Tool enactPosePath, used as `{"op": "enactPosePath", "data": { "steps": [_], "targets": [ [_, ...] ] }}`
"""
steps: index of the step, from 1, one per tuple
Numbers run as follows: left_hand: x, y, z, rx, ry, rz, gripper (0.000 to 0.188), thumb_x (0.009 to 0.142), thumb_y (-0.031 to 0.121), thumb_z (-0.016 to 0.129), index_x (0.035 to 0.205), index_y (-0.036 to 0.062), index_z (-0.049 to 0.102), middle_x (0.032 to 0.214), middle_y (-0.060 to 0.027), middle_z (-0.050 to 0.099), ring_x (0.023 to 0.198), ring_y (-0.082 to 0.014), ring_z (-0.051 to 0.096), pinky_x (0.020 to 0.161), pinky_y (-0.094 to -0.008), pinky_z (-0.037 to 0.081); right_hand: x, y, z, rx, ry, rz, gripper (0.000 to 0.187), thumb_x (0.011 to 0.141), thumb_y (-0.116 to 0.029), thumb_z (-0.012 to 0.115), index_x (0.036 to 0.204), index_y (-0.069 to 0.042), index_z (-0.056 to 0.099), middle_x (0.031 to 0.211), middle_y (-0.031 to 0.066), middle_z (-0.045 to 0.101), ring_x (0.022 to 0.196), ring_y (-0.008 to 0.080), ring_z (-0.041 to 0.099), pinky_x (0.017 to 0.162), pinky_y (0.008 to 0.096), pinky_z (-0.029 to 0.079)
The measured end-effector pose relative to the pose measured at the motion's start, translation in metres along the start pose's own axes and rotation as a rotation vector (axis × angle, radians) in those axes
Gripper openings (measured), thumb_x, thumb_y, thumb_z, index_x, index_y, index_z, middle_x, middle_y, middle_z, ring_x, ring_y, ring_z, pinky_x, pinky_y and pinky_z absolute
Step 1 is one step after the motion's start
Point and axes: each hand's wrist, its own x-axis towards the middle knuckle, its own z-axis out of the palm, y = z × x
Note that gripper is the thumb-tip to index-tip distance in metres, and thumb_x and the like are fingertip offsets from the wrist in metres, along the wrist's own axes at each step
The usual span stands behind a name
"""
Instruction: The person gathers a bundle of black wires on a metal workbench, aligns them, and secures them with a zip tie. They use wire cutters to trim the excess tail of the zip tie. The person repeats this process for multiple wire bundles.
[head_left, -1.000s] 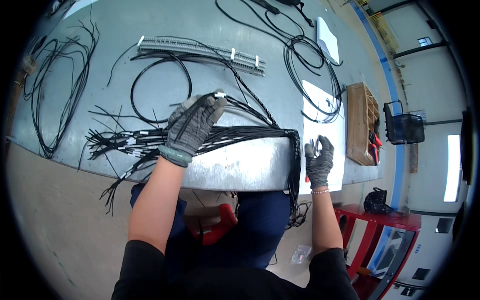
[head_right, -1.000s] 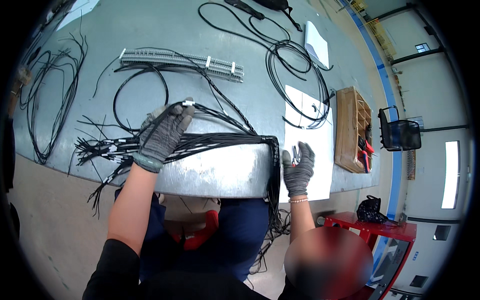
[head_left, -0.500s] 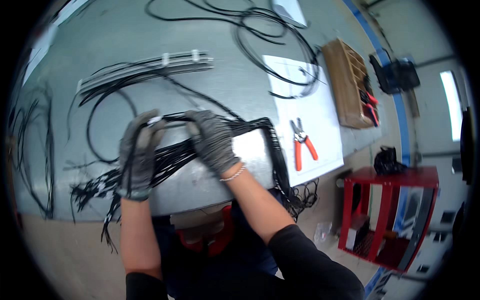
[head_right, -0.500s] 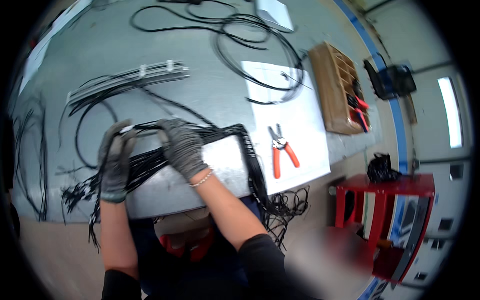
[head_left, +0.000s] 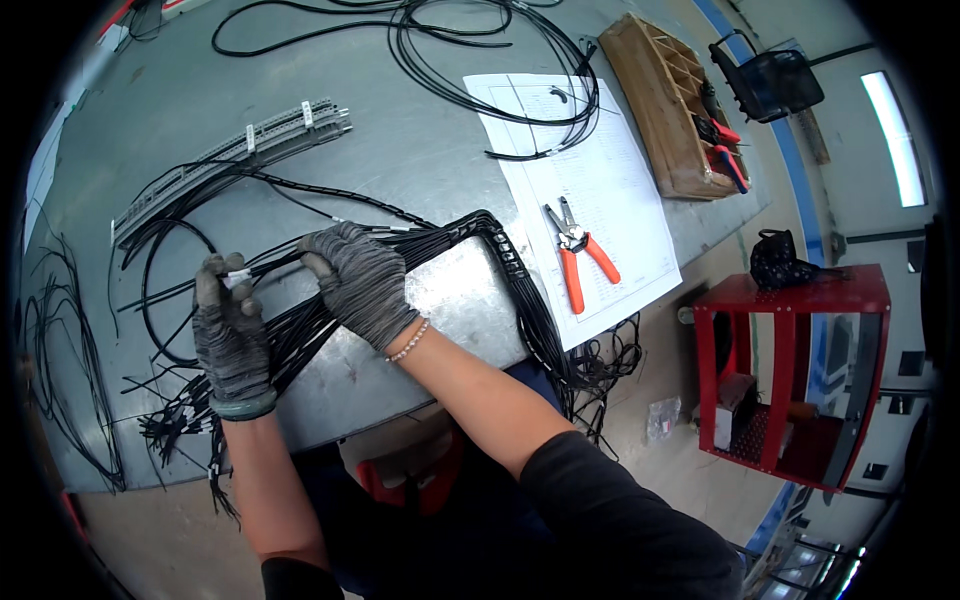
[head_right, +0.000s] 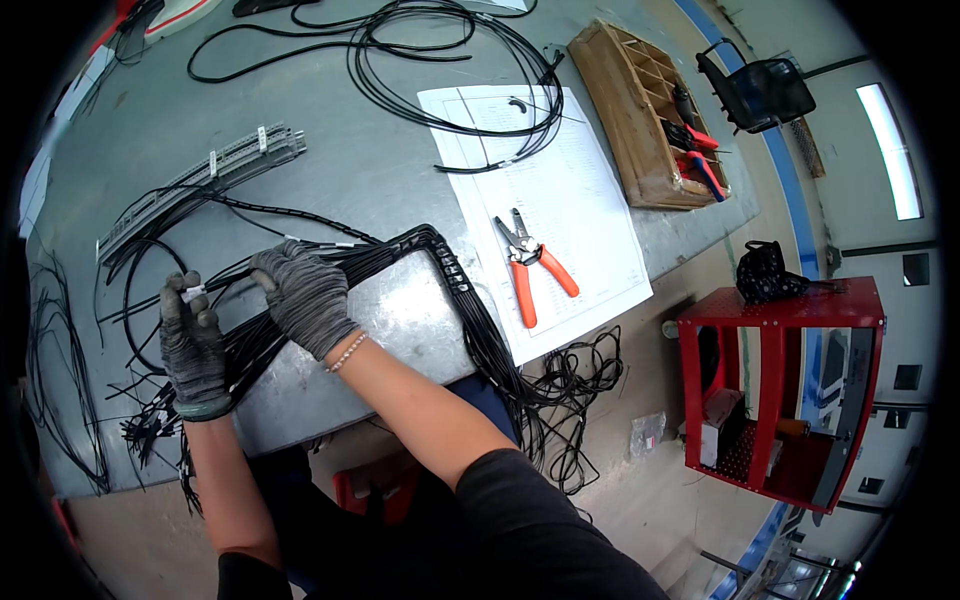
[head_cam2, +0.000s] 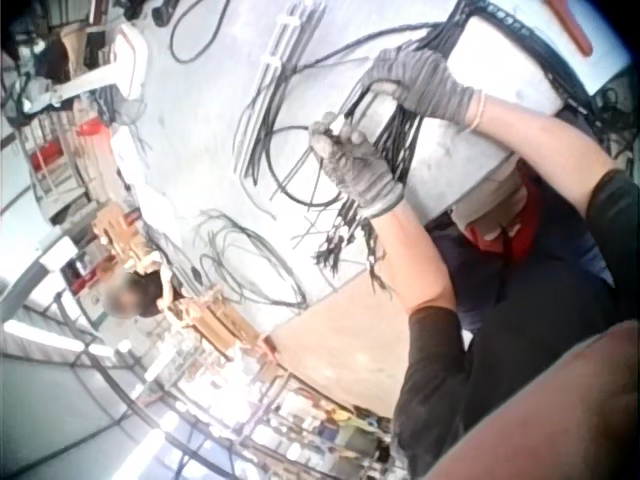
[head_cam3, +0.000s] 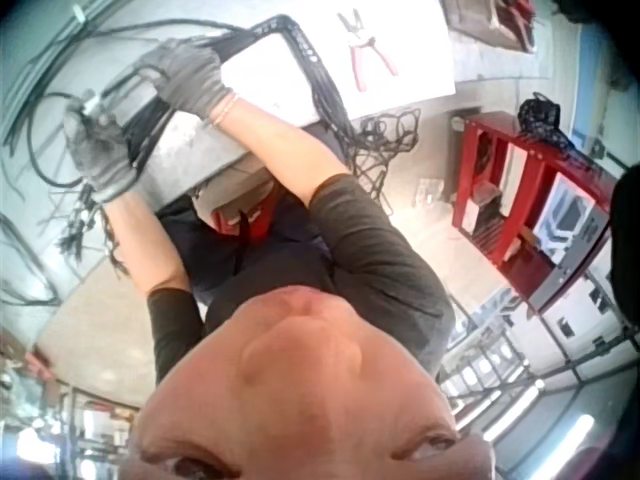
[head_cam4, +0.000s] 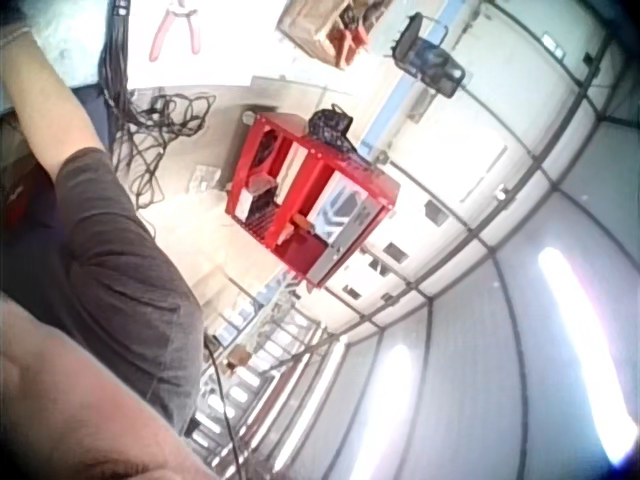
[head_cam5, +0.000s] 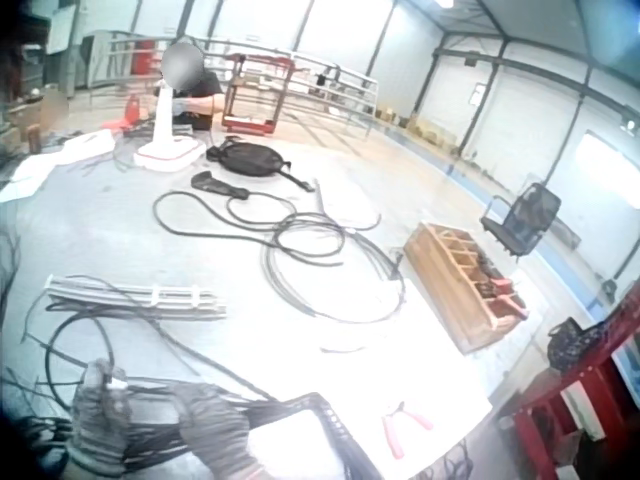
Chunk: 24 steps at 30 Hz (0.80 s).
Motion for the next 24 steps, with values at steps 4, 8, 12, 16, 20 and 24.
{"op": "enactPosePath", "data": {
  "steps": [4,8,12,16,20,24],
  "targets": [
    [-0.001,0.002,0.0,-0.023,0.018,-0.039,0.03,0.097,0.034,0.055,0.103,0.0058,0.058,0.096,-0.0071,0.062,0.07,-0.0077,0.053,0.057,-0.0193,0.045,-0.002,0.006,0.002,-0.171,0.06,-0.173,0.013,0.085,-0.02,0.063,0.095,-0.013,0.068,0.092,0.0056,0.067,0.077,0.0266,0.065,0.067,0.0364,0.053],
    [0.0,0.007,0.004,0.148,0.084,-0.05,0.034,0.096,0.037,0.055,0.106,0.0042,0.059,0.092,-0.0095,0.065,0.064,-0.0096,0.055,0.054,-0.021,0.046,0.003,0.0,-0.005,-0.097,0.036,-0.156,0.011,0.085,-0.017,0.063,0.094,-0.011,0.068,0.086,0.0082,0.068,0.077,0.027,0.065,0.067,0.0363,0.052],
    [0.0,0.017,0.001,-0.028,-0.007,-0.047,0.044,0.094,0.032,0.059,0.126,0.0021,0.049,0.105,-0.0155,0.063,0.079,-0.0132,0.064,0.068,-0.0234,0.056,0.006,-0.01,-0.003,-0.083,-0.024,-0.049,0.011,0.084,-0.016,0.065,0.093,-0.008,0.069,0.087,0.0102,0.067,0.079,0.0284,0.065,0.069,0.0368,0.052],
    [-0.012,0.015,-0.005,0.188,-0.207,0.079,0.05,0.086,0.024,0.07,0.127,0.0032,0.052,0.127,-0.0135,0.054,0.106,-0.0187,0.058,0.091,-0.0286,0.05,0.006,-0.01,-0.004,-0.103,-0.041,-0.021,0.013,0.085,-0.017,0.065,0.093,-0.008,0.069,0.087,0.0107,0.067,0.079,0.0278,0.065,0.071,0.0357,0.052],
    [-0.015,0.024,0.006,0.457,-0.135,0.08,0.043,0.087,0.029,0.069,0.117,0.0009,0.058,0.119,-0.0126,0.06,0.088,-0.0154,0.062,0.08,-0.0272,0.054,0.006,-0.01,-0.006,-0.12,-0.055,-0.03,0.013,0.085,-0.017,0.065,0.094,-0.008,0.07,0.087,0.0107,0.068,0.079,0.0274,0.066,0.072,0.0351,0.052],
    [-0.007,0.015,0.008,0.369,0.074,0.018,0.043,0.091,0.038,0.063,0.112,0.0004,0.059,0.1,-0.011,0.066,0.071,-0.0111,0.061,0.062,-0.0223,0.052,0.005,-0.01,-0.005,-0.127,-0.048,-0.026,0.014,0.085,-0.017,0.066,0.094,-0.008,0.07,0.088,0.0107,0.068,0.079,0.0274,0.066,0.072,0.035,0.052]
  ]
}}
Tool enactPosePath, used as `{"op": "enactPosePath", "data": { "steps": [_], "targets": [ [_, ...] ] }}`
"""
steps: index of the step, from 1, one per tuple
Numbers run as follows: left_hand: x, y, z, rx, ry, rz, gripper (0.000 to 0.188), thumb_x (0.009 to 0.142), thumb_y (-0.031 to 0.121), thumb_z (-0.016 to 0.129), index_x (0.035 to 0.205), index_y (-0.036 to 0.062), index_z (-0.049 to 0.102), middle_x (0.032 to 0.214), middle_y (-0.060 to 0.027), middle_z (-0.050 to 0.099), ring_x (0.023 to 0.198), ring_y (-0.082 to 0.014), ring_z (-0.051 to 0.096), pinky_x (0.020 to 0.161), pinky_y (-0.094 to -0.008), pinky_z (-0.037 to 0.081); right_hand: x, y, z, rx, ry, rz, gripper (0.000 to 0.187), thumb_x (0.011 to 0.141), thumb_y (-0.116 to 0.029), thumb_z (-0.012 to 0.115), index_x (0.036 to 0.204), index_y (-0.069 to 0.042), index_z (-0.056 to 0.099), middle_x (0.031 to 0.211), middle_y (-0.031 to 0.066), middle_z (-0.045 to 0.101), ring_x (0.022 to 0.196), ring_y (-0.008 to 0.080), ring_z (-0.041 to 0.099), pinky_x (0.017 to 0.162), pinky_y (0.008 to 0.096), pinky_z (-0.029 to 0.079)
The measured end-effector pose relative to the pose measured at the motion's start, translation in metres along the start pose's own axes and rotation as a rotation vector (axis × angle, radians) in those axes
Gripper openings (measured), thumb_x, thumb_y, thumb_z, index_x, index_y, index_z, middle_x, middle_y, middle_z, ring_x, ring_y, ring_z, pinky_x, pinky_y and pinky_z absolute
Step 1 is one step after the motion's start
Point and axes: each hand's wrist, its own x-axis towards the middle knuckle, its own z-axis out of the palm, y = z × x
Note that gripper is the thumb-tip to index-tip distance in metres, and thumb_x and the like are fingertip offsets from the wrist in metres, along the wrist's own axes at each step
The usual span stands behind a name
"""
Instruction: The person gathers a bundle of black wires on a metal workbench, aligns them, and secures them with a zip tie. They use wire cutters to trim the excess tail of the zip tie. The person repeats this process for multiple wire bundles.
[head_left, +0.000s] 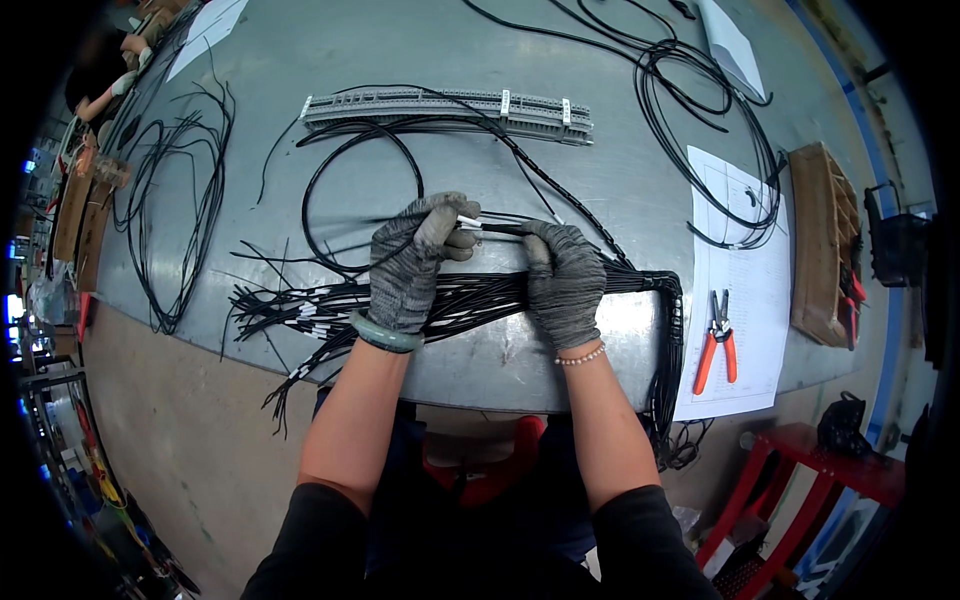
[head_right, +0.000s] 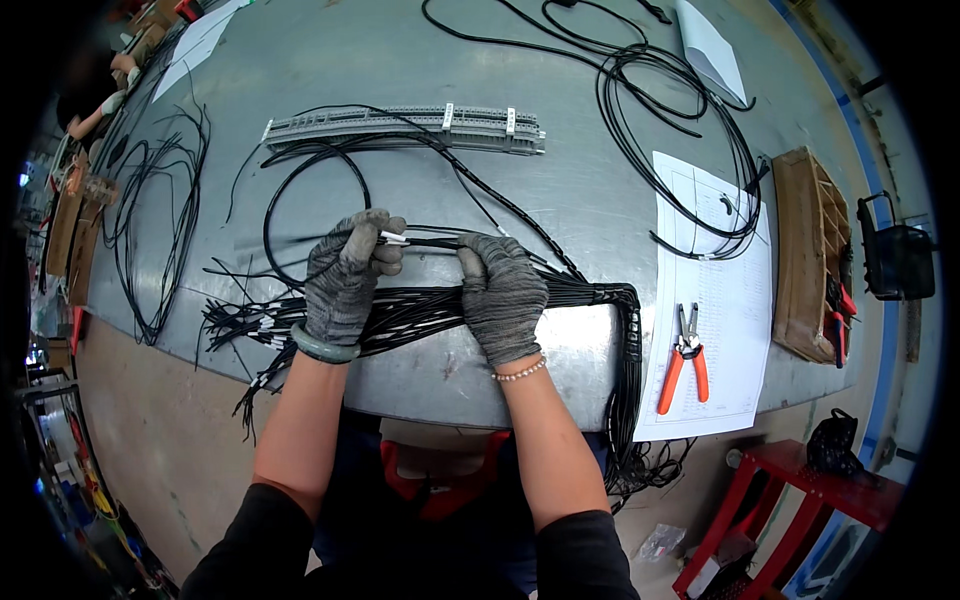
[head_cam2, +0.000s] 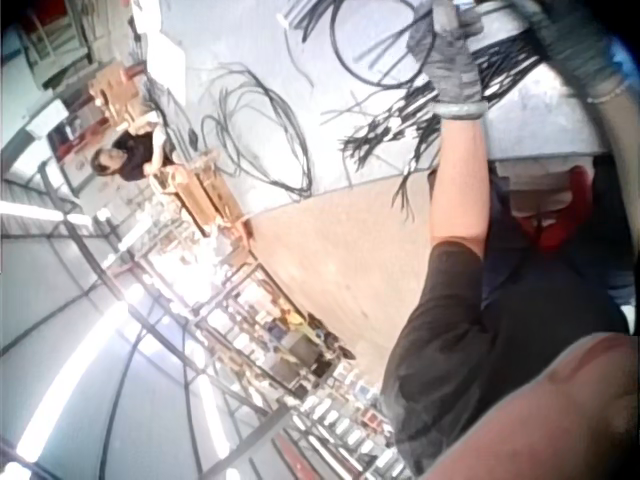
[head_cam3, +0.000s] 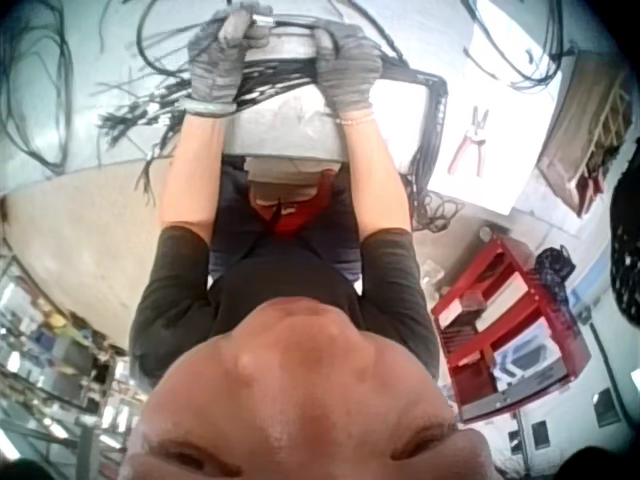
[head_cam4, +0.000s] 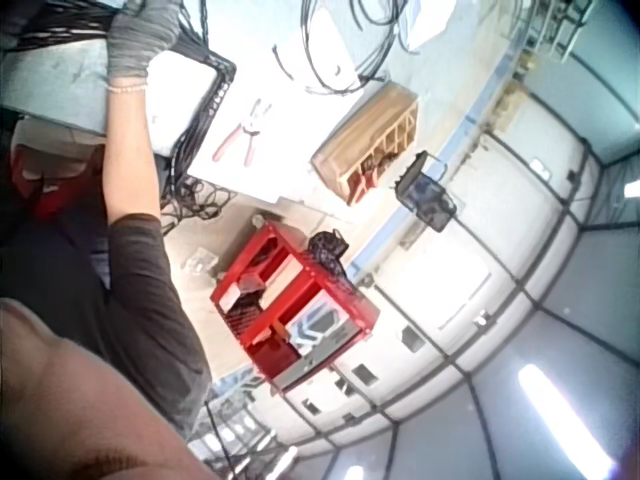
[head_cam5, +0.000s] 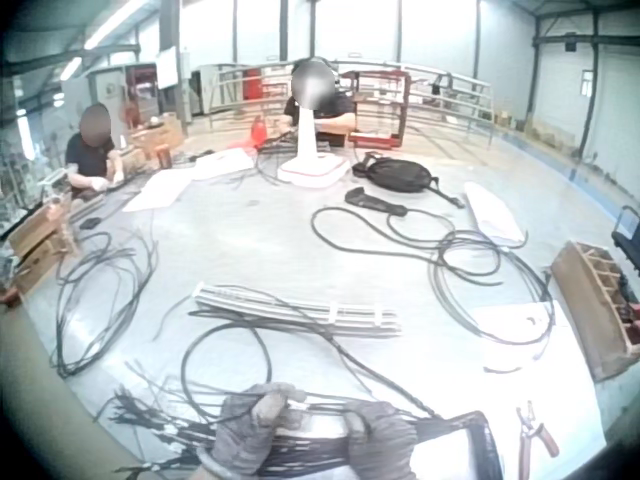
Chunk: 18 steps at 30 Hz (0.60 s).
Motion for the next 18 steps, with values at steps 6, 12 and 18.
{"op": "enactPosePath", "data": {
  "steps": [6,12,18],
  "targets": [
    [0.01,-0.001,0.001,-0.329,0.025,-0.198,0.057,0.089,0.055,0.057,0.107,0.001,0.057,0.093,-0.01,0.064,0.063,-0.0083,0.058,0.056,-0.0219,0.049,-0.001,0.003,0.001,-0.003,0.007,-0.054,0.013,0.084,-0.016,0.066,0.094,-0.009,0.071,0.088,0.0107,0.069,0.079,0.0274,0.066,0.072,0.0349,0.052],
    [0.01,0.012,-0.011,-0.223,0.041,-0.181,0.043,0.091,0.048,0.059,0.101,0.0066,0.059,0.091,-0.0041,0.064,0.065,-0.0082,0.056,0.056,-0.0206,0.046,-0.001,0.002,0.002,-0.029,0.016,-0.049,0.013,0.084,-0.016,0.066,0.094,-0.009,0.071,0.088,0.0103,0.068,0.078,0.0272,0.066,0.071,0.035,0.052],
    [0.011,0.022,-0.027,-0.314,0.001,-0.205,0.034,0.09,0.036,0.064,0.103,0.005,0.06,0.066,0.0035,0.051,0.053,-0.0061,0.044,0.047,-0.0201,0.036,-0.001,0.0,0.001,-0.03,0.005,-0.063,0.013,0.083,-0.016,0.067,0.093,-0.008,0.07,0.087,0.0101,0.068,0.078,0.0275,0.065,0.072,0.0355,0.052]
  ]
}}
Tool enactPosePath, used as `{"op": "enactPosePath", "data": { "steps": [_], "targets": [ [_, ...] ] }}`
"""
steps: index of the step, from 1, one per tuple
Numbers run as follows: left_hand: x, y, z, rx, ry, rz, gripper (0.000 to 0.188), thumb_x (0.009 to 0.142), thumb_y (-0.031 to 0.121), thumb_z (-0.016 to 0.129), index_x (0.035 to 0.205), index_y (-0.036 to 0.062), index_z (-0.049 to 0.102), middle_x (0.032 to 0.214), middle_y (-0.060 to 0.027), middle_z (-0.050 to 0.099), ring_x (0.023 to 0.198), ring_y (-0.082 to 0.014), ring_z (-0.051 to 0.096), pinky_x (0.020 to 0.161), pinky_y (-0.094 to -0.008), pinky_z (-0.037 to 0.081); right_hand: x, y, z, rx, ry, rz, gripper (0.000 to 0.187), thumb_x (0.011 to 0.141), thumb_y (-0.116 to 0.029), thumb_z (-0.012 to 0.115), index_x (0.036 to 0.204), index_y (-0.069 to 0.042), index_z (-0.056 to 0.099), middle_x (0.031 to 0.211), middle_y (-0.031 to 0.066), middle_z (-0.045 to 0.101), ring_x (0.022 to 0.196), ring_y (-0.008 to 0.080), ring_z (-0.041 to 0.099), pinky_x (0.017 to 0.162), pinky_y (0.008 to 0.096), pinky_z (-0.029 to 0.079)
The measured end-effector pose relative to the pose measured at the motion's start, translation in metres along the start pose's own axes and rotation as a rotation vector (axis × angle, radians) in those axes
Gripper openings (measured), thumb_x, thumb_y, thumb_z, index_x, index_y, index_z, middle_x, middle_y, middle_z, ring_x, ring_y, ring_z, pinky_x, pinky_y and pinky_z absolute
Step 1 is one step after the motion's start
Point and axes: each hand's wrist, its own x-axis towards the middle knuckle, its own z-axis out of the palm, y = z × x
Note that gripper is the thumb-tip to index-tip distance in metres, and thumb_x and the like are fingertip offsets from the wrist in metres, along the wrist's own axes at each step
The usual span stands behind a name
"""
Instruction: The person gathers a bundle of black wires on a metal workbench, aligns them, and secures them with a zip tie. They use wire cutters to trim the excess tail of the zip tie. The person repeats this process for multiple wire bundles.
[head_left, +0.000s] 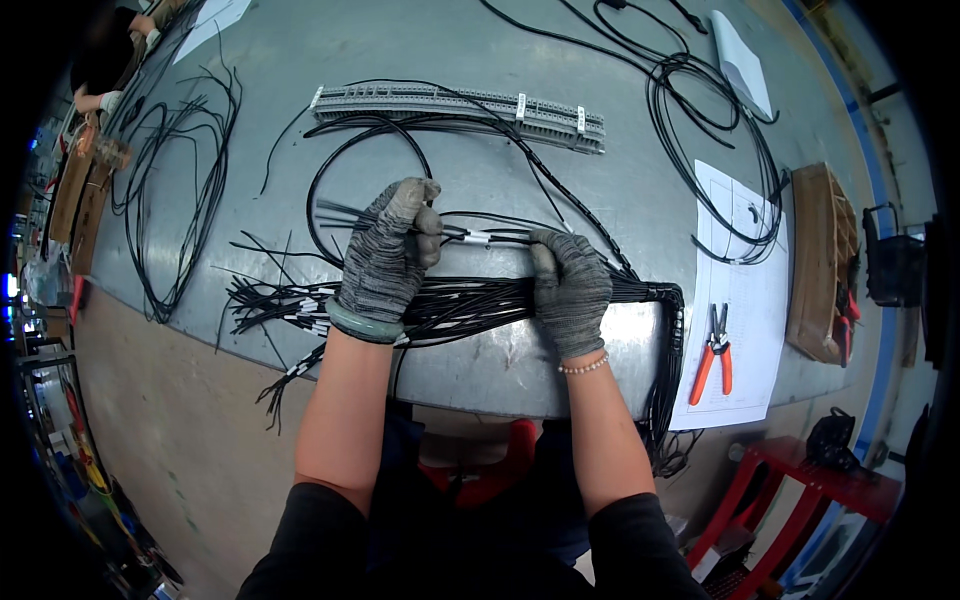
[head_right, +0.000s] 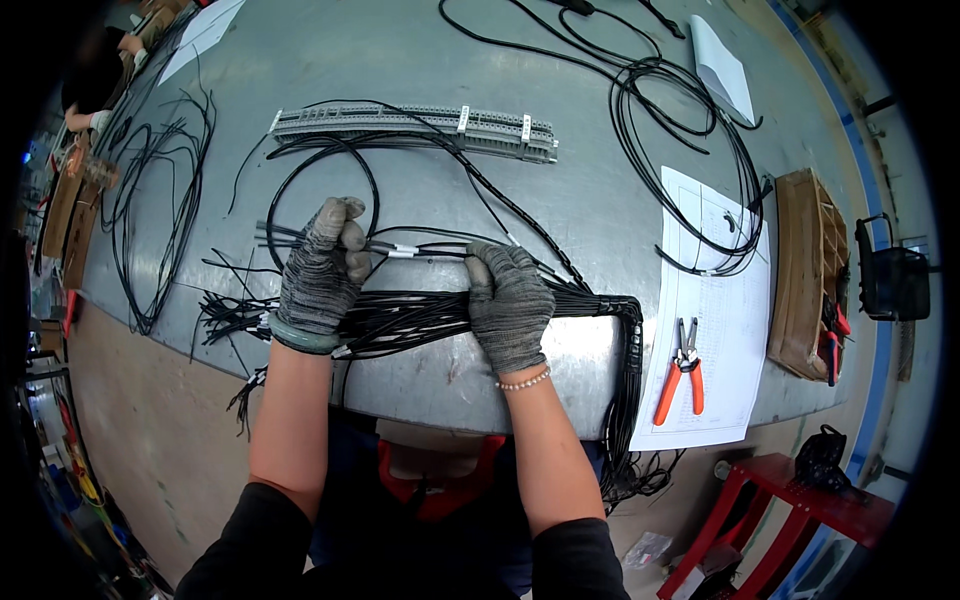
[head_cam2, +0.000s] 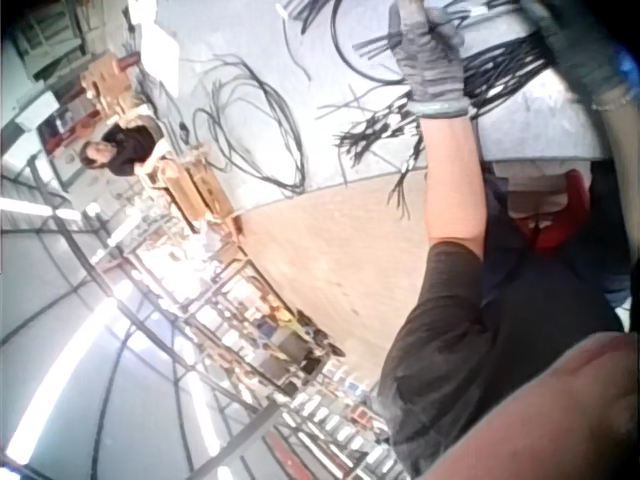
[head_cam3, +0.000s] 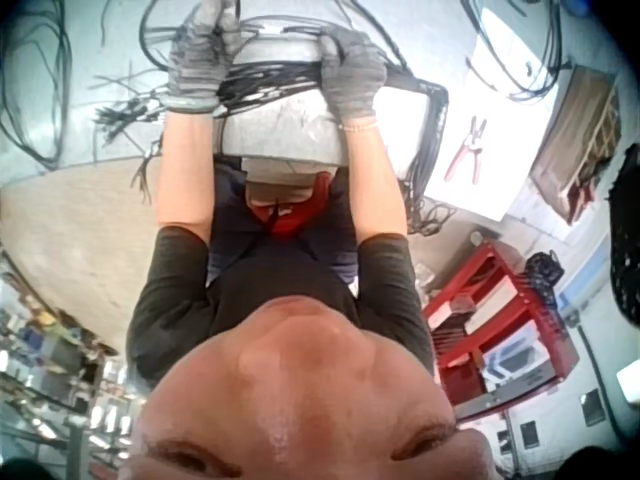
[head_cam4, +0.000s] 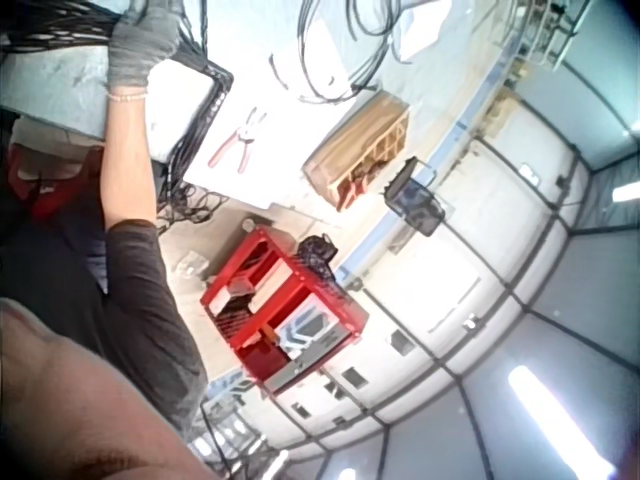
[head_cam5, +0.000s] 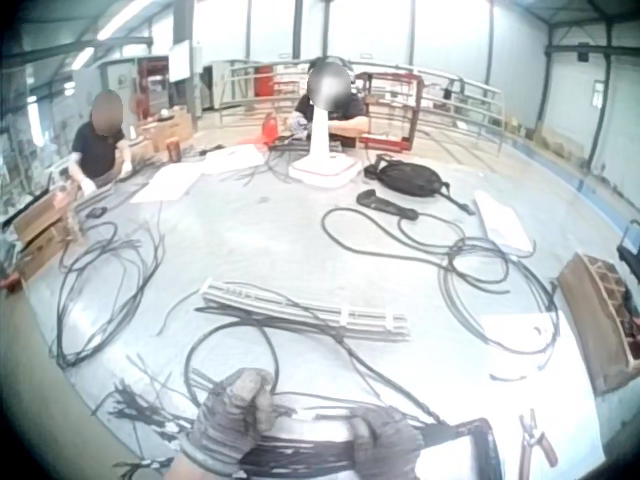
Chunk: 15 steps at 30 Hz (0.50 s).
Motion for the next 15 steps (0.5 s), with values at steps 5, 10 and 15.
{"op": "enactPosePath", "data": {
  "steps": [5,10,15],
  "targets": [
    [0.002,0.009,-0.012,-0.005,0.056,0.091,0.041,0.086,0.031,0.069,0.114,0.0034,0.056,0.065,0.004,0.049,0.048,-0.0045,0.041,0.043,-0.0195,0.033,-0.002,-0.002,0.001,0.005,0.012,0.038,0.014,0.084,-0.018,0.067,0.095,-0.009,0.07,0.088,0.0106,0.068,0.081,0.0281,0.067,0.073,0.0356,0.053],
    [-0.008,-0.008,0.018,0.235,0.133,0.082,0.053,0.082,0.027,0.073,0.125,0.0035,0.051,0.087,-0.0007,0.057,0.067,-0.0069,0.053,0.055,-0.0194,0.045,0.0,0.0,0.001,-0.01,0.066,-0.021,0.014,0.084,-0.016,0.067,0.095,-0.008,0.07,0.087,0.0108,0.068,0.078,0.0273,0.066,0.071,0.0348,0.053],
    [-0.015,-0.006,0.025,0.481,-0.063,0.05,0.04,0.084,0.019,0.065,0.12,0.0044,0.057,0.094,-0.0044,0.063,0.074,-0.009,0.058,0.064,-0.0204,0.05,0.0,-0.001,0.002,0.004,0.053,0.015,0.014,0.085,-0.017,0.066,0.096,-0.008,0.07,0.088,0.0106,0.068,0.078,0.0271,0.066,0.071,0.0345,0.053]
  ]
}}
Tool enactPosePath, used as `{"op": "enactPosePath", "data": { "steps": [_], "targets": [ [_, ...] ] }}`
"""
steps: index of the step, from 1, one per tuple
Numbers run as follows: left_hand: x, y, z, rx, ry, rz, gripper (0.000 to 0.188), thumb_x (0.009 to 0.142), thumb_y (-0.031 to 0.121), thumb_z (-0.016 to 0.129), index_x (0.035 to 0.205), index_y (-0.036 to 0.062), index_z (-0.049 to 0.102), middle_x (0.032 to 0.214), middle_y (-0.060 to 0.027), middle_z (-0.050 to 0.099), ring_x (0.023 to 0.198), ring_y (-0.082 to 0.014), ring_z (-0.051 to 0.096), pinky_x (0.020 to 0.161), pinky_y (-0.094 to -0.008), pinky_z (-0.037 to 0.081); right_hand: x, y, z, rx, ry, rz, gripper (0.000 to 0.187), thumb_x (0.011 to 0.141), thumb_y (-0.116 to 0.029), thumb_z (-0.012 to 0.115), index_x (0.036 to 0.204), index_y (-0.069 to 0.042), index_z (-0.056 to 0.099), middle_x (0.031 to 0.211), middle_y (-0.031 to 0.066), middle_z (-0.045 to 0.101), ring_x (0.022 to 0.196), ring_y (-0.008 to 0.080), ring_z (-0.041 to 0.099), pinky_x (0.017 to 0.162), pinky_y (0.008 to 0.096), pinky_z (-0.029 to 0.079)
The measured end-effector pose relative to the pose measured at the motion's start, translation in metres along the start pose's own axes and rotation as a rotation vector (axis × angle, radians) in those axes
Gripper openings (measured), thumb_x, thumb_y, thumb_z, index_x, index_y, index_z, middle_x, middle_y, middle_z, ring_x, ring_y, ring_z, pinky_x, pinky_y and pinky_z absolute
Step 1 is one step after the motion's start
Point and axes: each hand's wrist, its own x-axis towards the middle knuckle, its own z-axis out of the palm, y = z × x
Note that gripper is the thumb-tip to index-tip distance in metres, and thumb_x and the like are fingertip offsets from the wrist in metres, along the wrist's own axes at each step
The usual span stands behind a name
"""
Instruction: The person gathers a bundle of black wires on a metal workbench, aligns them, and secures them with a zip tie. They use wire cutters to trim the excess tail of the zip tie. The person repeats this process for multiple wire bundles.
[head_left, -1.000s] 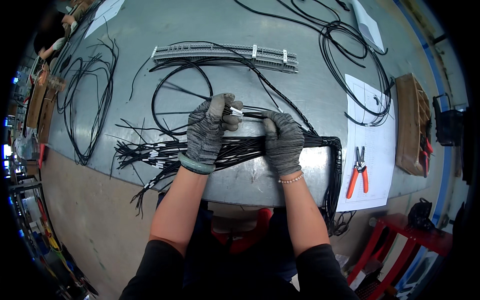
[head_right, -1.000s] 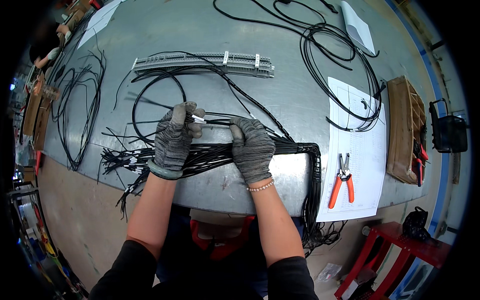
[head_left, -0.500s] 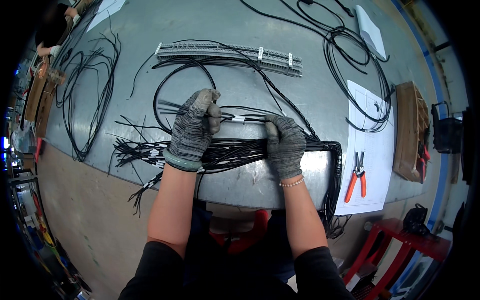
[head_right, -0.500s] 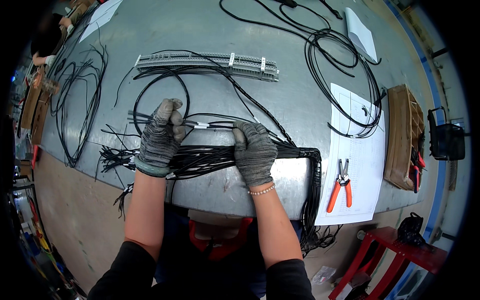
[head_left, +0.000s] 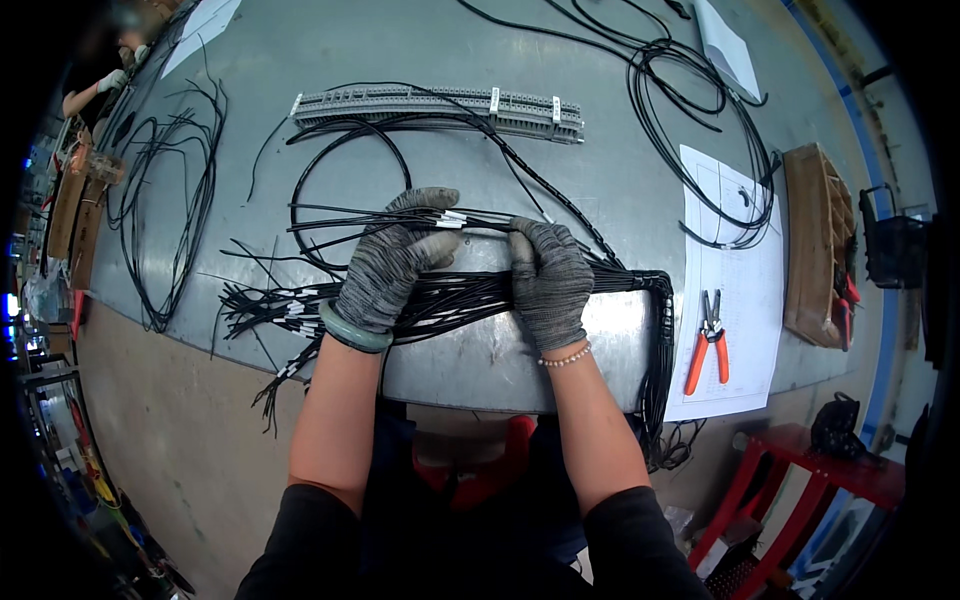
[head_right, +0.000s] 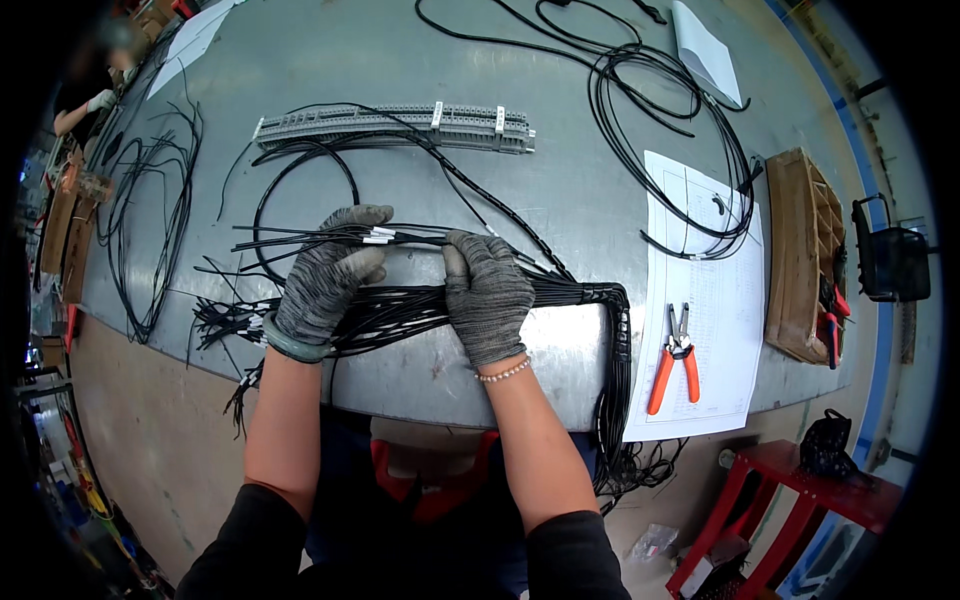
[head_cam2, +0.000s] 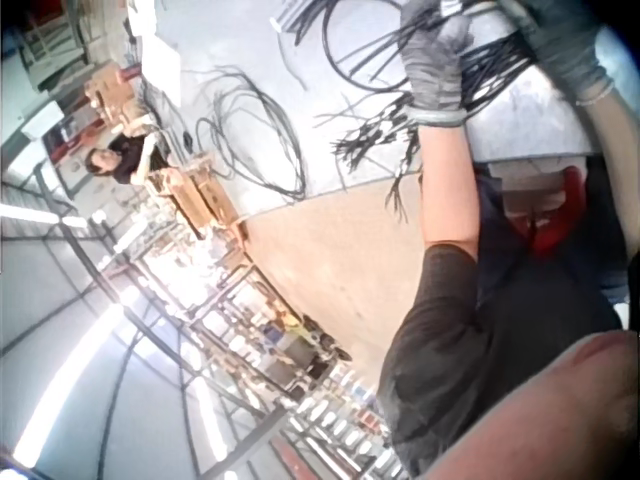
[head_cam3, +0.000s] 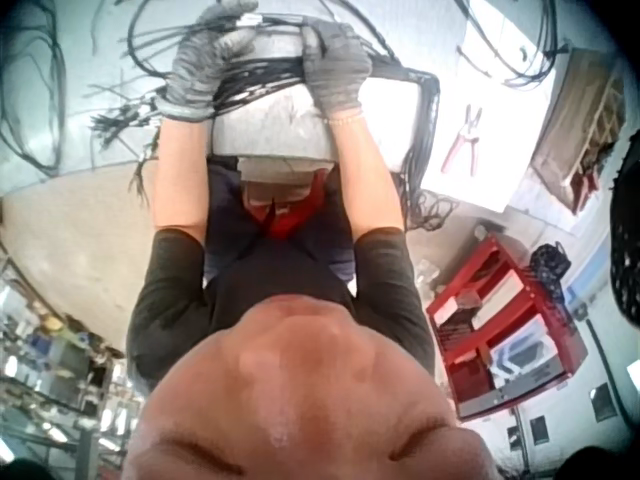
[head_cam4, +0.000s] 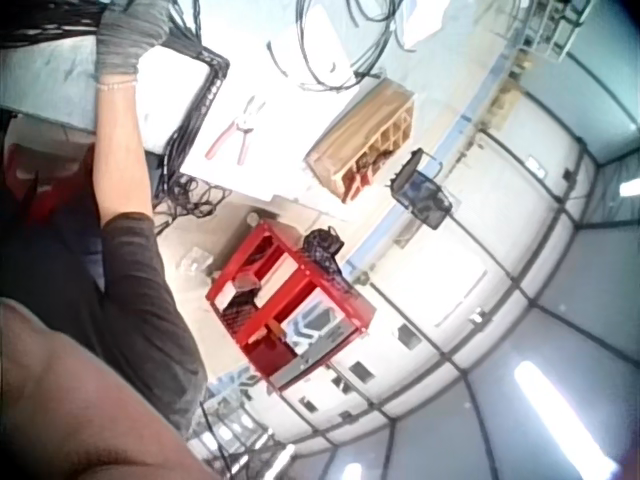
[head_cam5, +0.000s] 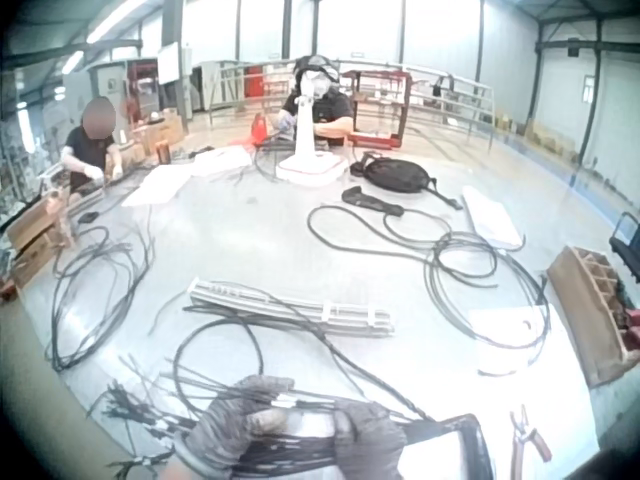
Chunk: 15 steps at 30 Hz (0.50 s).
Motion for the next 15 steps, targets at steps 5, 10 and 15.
{"op": "enactPosePath", "data": {
  "steps": [5,10,15],
  "targets": [
    [0.009,-0.019,-0.01,-0.028,-0.006,-0.036,0.035,0.088,0.033,0.067,0.107,0.004,0.064,0.096,-0.0055,0.067,0.079,-0.0082,0.06,0.065,-0.0195,0.051,0.001,-0.004,-0.002,-0.008,-0.027,0.01,0.015,0.085,-0.018,0.066,0.096,-0.008,0.07,0.087,0.0103,0.068,0.077,0.0273,0.066,0.069,0.0346,0.052],
    [0.014,-0.02,0.001,-0.105,0.141,-0.055,0.035,0.09,0.034,0.065,0.106,0.0026,0.065,0.089,-0.0039,0.067,0.07,-0.008,0.059,0.058,-0.0194,0.05,0.002,-0.003,-0.003,-0.005,-0.023,0.016,0.015,0.084,-0.018,0.067,0.096,-0.008,0.071,0.089,0.0108,0.068,0.079,0.0271,0.066,0.071,0.034,0.053],
    [0.014,-0.021,0.002,-0.061,0.188,-0.039,0.035,0.089,0.033,0.066,0.107,0.0028,0.064,0.091,-0.0032,0.067,0.068,-0.0073,0.059,0.057,-0.0195,0.05,0.002,-0.006,-0.004,0.006,-0.081,0.068,0.016,0.084,-0.018,0.067,0.097,-0.008,0.071,0.088,0.0107,0.069,0.081,0.0268,0.067,0.072,0.0342,0.053]
  ]
}}
